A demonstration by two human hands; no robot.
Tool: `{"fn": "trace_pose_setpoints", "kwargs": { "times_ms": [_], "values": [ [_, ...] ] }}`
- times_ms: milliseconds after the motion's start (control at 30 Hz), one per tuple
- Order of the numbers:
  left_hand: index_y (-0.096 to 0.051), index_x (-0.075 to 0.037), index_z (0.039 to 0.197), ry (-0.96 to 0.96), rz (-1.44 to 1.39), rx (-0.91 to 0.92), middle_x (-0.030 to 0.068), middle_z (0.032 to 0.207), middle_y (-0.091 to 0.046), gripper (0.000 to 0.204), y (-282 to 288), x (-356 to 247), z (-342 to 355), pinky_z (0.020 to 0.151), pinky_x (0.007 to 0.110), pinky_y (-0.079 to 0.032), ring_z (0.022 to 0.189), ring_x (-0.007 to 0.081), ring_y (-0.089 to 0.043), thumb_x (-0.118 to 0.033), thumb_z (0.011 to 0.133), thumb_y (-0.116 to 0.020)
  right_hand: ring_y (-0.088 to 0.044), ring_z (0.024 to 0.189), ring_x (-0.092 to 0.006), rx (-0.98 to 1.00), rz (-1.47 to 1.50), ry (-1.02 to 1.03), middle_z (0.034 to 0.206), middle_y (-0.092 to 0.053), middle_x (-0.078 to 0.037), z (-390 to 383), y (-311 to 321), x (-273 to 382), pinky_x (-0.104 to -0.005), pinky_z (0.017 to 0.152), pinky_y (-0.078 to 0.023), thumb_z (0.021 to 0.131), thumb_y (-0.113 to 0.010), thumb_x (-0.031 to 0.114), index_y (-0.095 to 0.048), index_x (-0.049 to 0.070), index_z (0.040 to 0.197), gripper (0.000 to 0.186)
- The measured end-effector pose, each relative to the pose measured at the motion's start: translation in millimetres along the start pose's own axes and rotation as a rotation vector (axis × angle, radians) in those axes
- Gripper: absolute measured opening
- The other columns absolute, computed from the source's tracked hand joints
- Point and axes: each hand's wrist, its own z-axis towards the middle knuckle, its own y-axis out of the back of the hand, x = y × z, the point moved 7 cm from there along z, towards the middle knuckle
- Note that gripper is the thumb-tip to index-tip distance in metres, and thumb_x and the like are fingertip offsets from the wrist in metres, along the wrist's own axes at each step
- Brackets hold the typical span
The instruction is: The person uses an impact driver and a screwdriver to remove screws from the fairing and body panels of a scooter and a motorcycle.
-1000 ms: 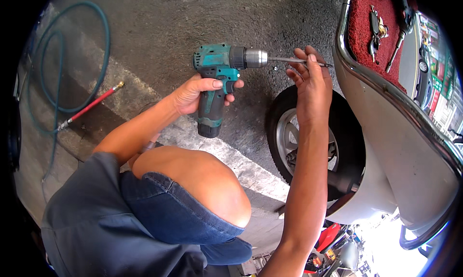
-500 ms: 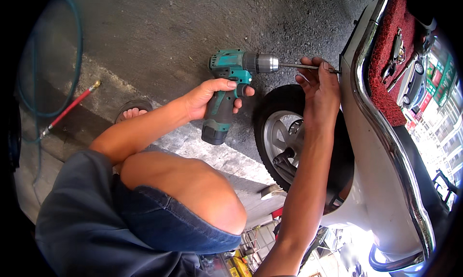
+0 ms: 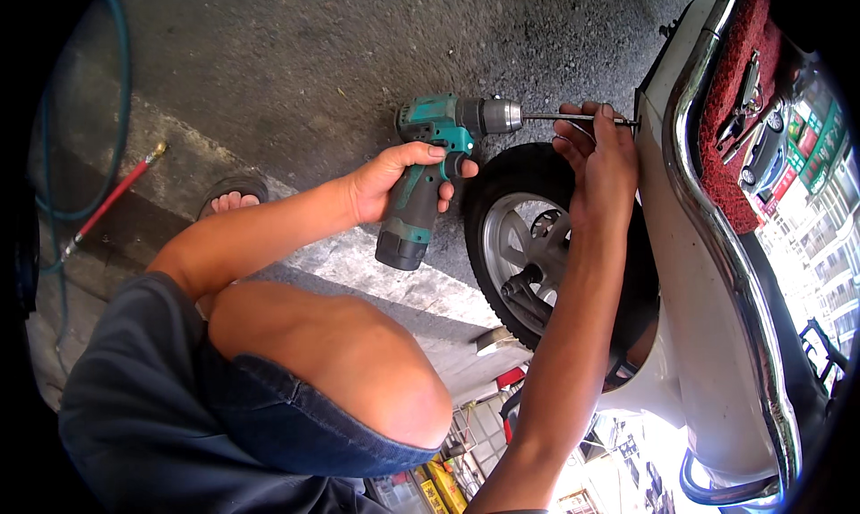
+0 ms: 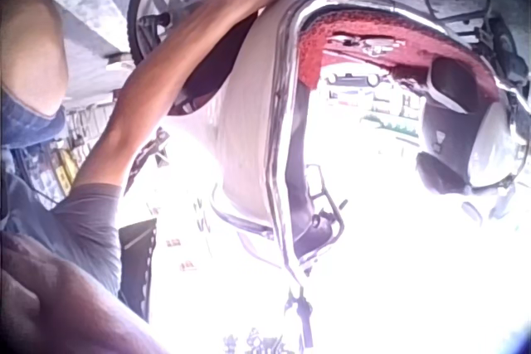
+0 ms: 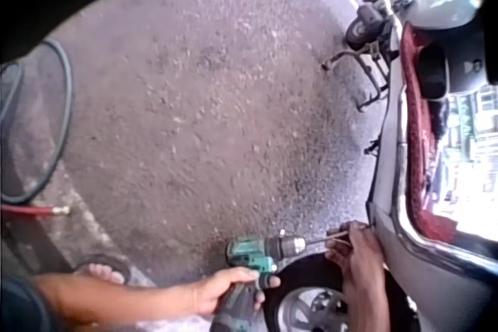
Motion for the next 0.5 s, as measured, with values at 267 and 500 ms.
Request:
{"fn": "trace_pose_setpoints", "kwargs": {
  "times_ms": [267, 500],
  "values": [
    [-0.055, -0.005, 0.124, -0.006, -0.037, 0.021, 0.0080, 0.119, -0.067, 0.040, 2, 5, 4, 0.072, 0.036, -0.060, 0.080, 0.0169, -0.067, -0.026, 0.091, -0.064, -0.067, 0.087, -0.0185, 0.012, 0.001, -0.021, 0.107, -0.067, -0.016, 2, 0, 0, -0.0307, 0.073, -0.055, 0.105, -0.048, 0.027, -0.053, 0.002, 0.112, 0.027],
    [-0.054, -0.005, 0.125, 0.018, -0.004, 0.052, 0.0091, 0.118, -0.066, 0.042, 5, -1, 12, 0.073, 0.036, -0.060, 0.080, 0.0159, -0.067, -0.026, 0.090, -0.065, -0.067, 0.086, -0.0188, -0.008, 0.002, -0.012, 0.106, -0.067, -0.015, 5, 0, 0, -0.0312, 0.073, -0.055, 0.106, -0.046, 0.027, -0.053, 0.003, 0.110, 0.025]
  ]
}}
